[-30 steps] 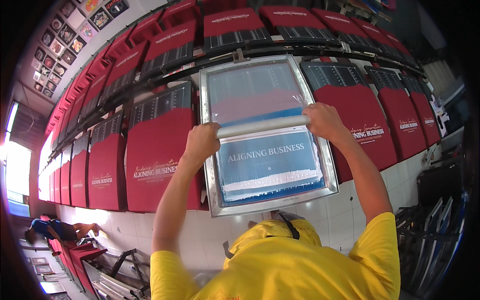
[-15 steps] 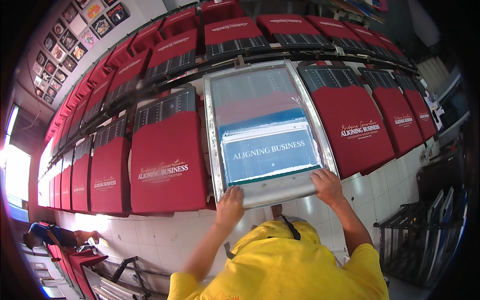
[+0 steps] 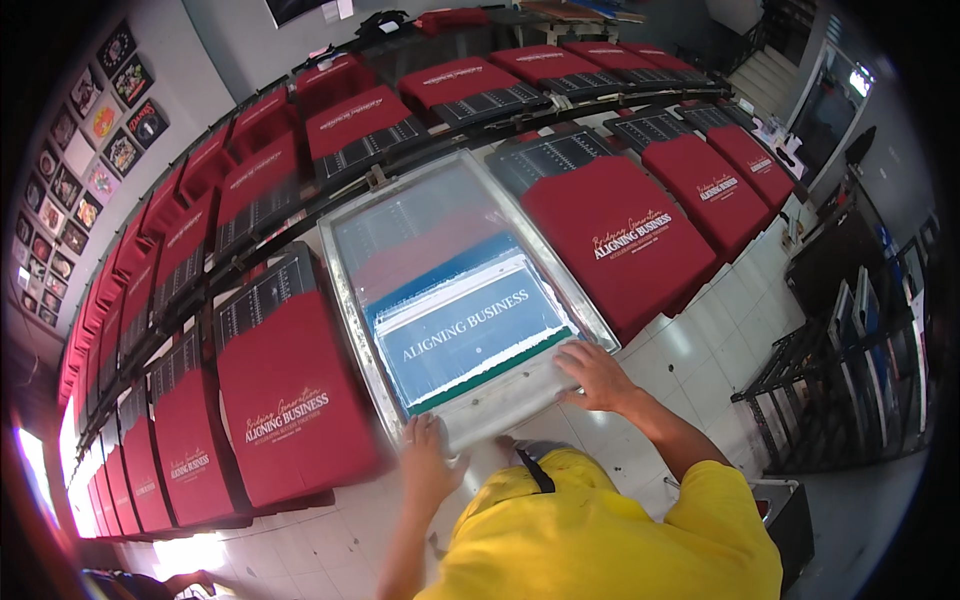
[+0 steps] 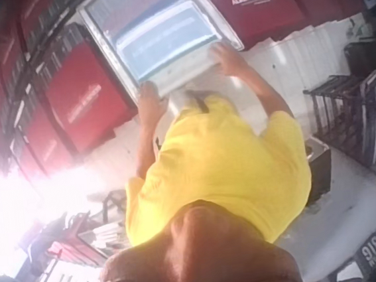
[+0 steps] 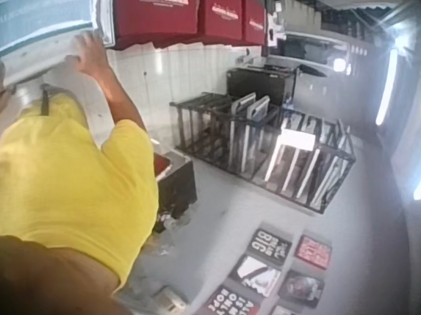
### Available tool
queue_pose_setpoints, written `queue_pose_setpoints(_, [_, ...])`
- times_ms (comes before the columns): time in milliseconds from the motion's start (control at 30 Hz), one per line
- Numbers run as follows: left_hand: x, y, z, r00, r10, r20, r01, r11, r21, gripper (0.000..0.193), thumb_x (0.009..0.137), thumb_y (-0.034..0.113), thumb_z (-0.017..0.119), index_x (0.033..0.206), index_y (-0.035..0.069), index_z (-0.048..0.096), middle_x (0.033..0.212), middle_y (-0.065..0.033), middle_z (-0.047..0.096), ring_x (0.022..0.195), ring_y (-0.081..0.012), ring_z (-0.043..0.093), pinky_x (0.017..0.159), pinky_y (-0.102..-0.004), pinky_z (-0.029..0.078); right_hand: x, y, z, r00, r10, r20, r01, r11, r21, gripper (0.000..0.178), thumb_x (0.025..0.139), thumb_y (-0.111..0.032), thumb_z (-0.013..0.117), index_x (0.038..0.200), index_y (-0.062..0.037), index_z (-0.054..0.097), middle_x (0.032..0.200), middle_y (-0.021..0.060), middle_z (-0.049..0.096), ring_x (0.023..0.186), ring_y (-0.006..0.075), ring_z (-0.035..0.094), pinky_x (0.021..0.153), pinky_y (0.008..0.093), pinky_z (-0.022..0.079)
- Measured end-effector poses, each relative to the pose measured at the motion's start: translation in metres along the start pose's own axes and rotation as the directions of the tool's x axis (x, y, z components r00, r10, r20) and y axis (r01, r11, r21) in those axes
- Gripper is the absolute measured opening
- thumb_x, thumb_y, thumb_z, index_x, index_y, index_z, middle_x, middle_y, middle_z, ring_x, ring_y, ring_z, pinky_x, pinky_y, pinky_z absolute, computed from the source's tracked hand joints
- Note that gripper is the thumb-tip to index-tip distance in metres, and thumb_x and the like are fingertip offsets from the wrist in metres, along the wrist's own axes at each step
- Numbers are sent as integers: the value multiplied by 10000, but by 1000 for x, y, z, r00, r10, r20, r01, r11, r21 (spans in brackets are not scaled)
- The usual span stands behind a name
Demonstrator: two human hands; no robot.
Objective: The person aligns a screen-printing frame over a red t-shirt, spreads white ink along the mesh, and uses a squeegee to pull the ink across the screen multiple times.
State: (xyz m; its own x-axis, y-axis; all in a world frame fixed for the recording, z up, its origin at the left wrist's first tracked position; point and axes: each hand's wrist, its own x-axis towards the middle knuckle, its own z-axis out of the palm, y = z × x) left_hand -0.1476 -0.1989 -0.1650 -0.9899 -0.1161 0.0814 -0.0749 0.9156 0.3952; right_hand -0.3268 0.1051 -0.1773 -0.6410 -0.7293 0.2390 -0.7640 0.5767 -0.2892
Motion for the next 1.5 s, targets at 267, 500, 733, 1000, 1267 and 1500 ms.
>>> queue_pose_setpoints(267, [16, -74, 18, 862, -476, -175, 405, 854, -327, 376, 968, 153, 477, 1248, -94, 518, 1239, -266, 529, 1158, -401, 516, 1006, -445, 405, 38, 86, 39, 792, 513, -331, -500, 856, 129, 359, 938, -231, 557, 1200, 13, 584, 1159, 219, 616, 1116, 403, 569, 924, 446, 471])
queue_pose_setpoints(500, [29, -118, 29, 801, -596, -62, 519, 742, -425, 311, 968, 207, 524, 965, -71, 662, 753, -170, 663, 688, -251, 648, 649, -376, 491, 48, 117, 76, 647, 737, -197, -620, 658, 428, 300, 950, -194, 497, 1126, 11, 627, 1036, 255, 664, 994, 429, 628, 858, 467, 490])
queue_pose_setpoints(733, [21, -154, 37, 721, -669, 179, 547, 391, -740, 287, 944, 217, 607, 1031, -42, 695, 735, -9, 624, 630, -81, 538, 560, -259, 431, 51, 120, 75, 611, 778, -147, -653, 600, 461, 361, 931, -247, 465, 918, 66, 645, 848, 287, 642, 838, 435, 638, 745, 470, 475])
queue_pose_setpoints(1000, [31, -111, 14, 661, -748, 66, 528, 400, -750, 293, 929, 183, 614, 1055, -75, 675, 859, -67, 680, 791, -114, 610, 726, -261, 477, 50, 126, 69, 604, 796, -50, -677, 545, 495, 421, 937, -274, 474, 738, 86, 561, 657, 252, 547, 616, 376, 515, 646, 477, 400])
queue_pose_setpoints(1267, [9, -128, 14, 653, -754, -71, 417, 436, -797, 302, 934, 183, 581, 1064, -79, 656, 847, -39, 642, 751, -92, 564, 644, -244, 448, 42, 89, 54, 591, 798, -118, -652, 559, 513, 381, 933, -236, 477, 820, 113, 580, 686, 214, 567, 675, 271, 547, 700, 410, 428])
queue_pose_setpoints(1500, [-33, -185, -46, 614, -782, -107, 382, 414, -826, 289, 943, 177, 565, 1023, -85, 655, 744, -45, 607, 667, -88, 534, 587, -265, 435, 54, 4, 80, 629, 776, -52, -622, 542, 565, 368, 914, -211, 478, 928, 130, 616, 772, 213, 630, 739, 273, 585, 741, 389, 443])
